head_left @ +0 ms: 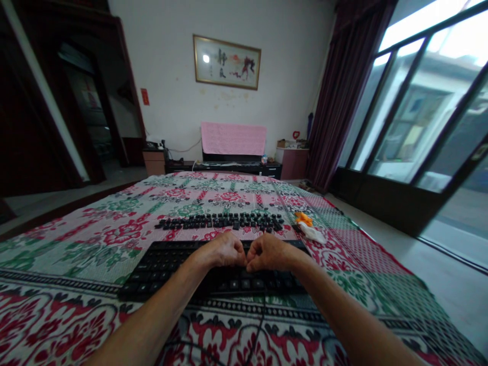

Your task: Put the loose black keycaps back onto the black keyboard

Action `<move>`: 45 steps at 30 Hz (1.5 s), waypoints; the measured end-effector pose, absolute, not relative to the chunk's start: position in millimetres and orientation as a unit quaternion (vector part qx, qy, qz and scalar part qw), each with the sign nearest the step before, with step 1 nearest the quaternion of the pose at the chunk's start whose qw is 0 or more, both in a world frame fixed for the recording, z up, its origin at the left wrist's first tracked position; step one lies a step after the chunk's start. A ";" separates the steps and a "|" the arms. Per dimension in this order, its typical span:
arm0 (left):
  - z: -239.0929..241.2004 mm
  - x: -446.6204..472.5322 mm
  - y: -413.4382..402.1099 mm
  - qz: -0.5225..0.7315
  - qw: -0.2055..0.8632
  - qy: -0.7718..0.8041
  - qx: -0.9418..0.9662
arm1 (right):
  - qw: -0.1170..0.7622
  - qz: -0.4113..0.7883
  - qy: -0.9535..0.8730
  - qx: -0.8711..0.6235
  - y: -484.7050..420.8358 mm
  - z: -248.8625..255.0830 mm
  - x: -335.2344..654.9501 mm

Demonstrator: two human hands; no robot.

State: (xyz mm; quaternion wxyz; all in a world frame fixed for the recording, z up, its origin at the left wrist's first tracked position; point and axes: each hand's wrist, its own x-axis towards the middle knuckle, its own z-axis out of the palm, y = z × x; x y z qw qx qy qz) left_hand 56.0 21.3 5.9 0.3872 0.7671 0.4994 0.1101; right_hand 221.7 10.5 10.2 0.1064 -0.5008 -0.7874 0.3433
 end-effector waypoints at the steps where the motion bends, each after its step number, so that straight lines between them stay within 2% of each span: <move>1: 6.3 56.8 20.6 0.111 0.386 0.504 0.765 | 0.108 0.343 -0.788 -0.500 10.0 10.0 222.1; 10: -2.8 56.8 22.9 0.126 0.352 0.503 0.779 | 0.151 0.375 -0.772 -0.491 4.9 6.2 223.2; 17: -4.1 55.5 23.2 0.130 0.372 0.493 0.776 | 0.176 0.385 -0.762 -0.490 3.9 1.1 223.0; 33: 1.1 54.6 23.8 0.102 0.375 0.493 0.778 | 0.132 0.406 -0.765 -0.482 11.4 8.3 224.9; 45: 2.4 62.0 17.9 0.097 0.311 0.532 0.781 | 0.128 0.393 -0.777 -0.474 14.5 2.7 228.2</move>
